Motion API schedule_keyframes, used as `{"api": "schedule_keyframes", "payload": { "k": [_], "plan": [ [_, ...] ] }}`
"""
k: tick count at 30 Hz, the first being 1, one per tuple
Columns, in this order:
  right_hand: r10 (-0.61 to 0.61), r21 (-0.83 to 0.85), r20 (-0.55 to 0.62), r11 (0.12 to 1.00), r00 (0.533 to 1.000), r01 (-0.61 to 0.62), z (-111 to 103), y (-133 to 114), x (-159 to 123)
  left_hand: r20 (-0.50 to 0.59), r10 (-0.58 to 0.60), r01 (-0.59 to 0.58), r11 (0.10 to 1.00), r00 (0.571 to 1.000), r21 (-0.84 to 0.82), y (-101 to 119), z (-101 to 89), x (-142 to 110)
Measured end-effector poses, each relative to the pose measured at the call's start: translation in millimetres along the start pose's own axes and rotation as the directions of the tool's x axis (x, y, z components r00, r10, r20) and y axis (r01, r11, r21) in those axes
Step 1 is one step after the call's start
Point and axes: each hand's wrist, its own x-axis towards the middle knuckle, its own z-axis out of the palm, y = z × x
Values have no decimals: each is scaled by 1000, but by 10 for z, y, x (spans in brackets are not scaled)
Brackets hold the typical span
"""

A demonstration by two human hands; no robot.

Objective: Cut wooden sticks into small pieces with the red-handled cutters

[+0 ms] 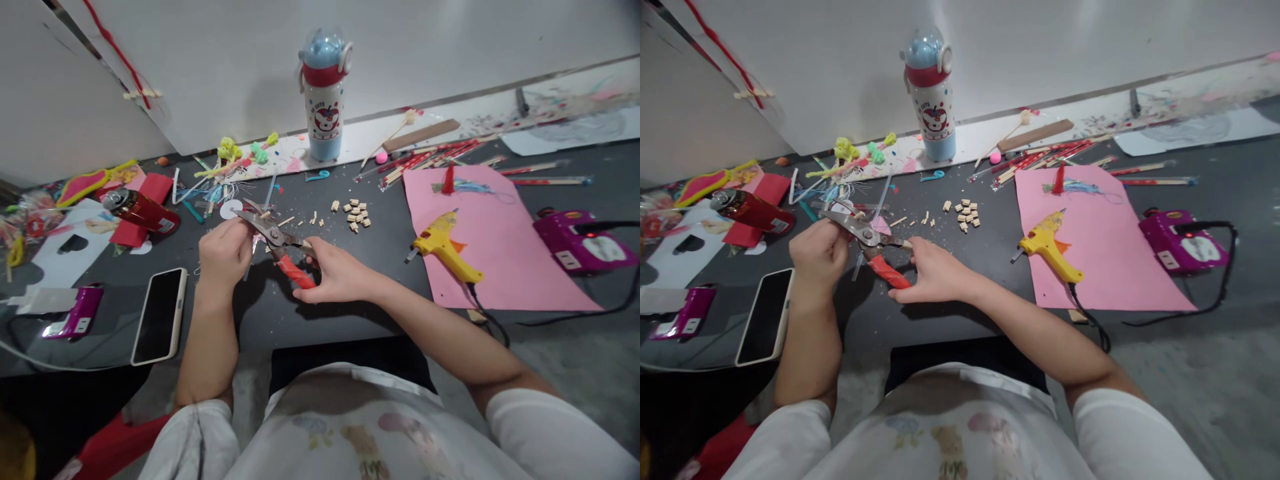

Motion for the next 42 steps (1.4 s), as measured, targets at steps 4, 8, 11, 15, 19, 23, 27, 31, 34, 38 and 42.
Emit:
{"api": "schedule_keyframes", "payload": {
  "k": [4, 8, 11, 15, 19, 23, 27, 31, 34, 38, 42],
  "plan": [
    [49, -28, 21, 998, 999, -49, 4, 12, 10, 30, -36, 34, 998, 999, 53, -10, 35, -10],
    [91, -15, 58, 996, 994, -91, 11, 31, 22, 60, -44, 40, 998, 997, 56, -28, 70, -17],
    [111, -10, 83, 994, 990, -111, 6, 28, 28, 79, -78, 73, 995, 994, 62, -6, 83, 0],
    [142, 49, 67, 988, 988, -146, -7, 13, 34, -109, -126, 134, 989, 986, 70, 86, 74, 20],
    [172, 194, 4, 966, 985, -170, 2, 35, 59, -313, -95, 77, 994, 945, -72, 205, 97, -14],
    [199, 301, -53, 937, 979, -175, 43, 101, 104, 121, -257, 284, 855, 959, -434, 345, 232, -46],
    [178, 366, -61, 920, 982, -144, 96, 161, 138, 448, -173, 474, 456, 877, -753, 476, 400, -58],
    [130, 393, -43, 914, 991, -103, 122, 179, 148, 551, -191, 576, 112, 812, -810, 540, 474, -57],
    [120, 387, -36, 917, 992, -96, 136, 196, 147, 564, -226, 582, 16, 794, -813, 537, 484, -41],
    [118, 376, -43, 922, 992, -93, 170, 243, 146, 575, -250, 592, -11, 779, -806, 522, 483, -20],
    [94, 383, -52, 921, 994, -67, 196, 274, 146, 574, -258, 588, -26, 777, -808, 530, 476, -19]
  ]
}}
